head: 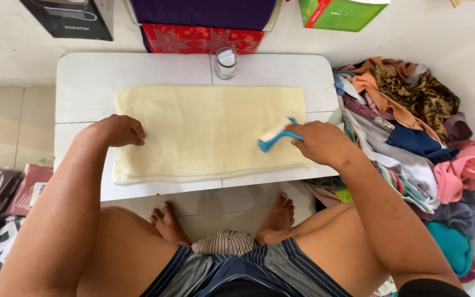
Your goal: Folding a large yellow cloth and using a lint roller to clean it on a small table.
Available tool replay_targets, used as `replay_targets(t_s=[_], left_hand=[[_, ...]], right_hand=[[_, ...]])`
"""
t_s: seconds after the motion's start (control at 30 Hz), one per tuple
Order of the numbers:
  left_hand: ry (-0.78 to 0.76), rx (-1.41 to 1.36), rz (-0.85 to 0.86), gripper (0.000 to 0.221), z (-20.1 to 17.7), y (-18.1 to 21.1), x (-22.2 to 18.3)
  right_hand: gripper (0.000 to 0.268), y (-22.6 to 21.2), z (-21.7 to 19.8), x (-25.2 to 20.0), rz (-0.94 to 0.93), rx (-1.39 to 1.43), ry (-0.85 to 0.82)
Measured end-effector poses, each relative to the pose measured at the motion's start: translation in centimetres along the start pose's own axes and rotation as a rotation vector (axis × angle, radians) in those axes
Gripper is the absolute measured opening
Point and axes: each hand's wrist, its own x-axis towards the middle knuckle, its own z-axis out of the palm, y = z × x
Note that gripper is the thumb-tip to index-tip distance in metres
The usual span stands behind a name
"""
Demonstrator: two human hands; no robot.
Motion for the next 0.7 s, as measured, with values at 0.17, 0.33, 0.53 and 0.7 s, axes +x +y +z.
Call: replay_targets(t_s=[0.17, 0.33, 0.53, 0.7], left_hand=[[-0.057, -0.02, 0.017, 0.035, -0.1, -0.2, -0.1], [-0.074, -0.028, -0.007, 0.039, -1.3, 1.2, -1.8], [-0.079, -0.035, 0.002, 0.037, -0.4, -0.1, -0.3], [-0.07, -0.034, -0.004, 0.037, -0.4, 0.1, -0.5]], right_hand=[[0.045, -3.1, 1.4, 2.0, -0.346, 0.012, 0.152], [0.047, -0.8, 4.9, 6.4, -0.436, -0.018, 0.127], [0.051, 7.2, 1.6, 5.5, 0.017, 0.106, -0.037], [0.049, 12.3, 2.4, 6.6, 0.21, -0.027, -0.024]])
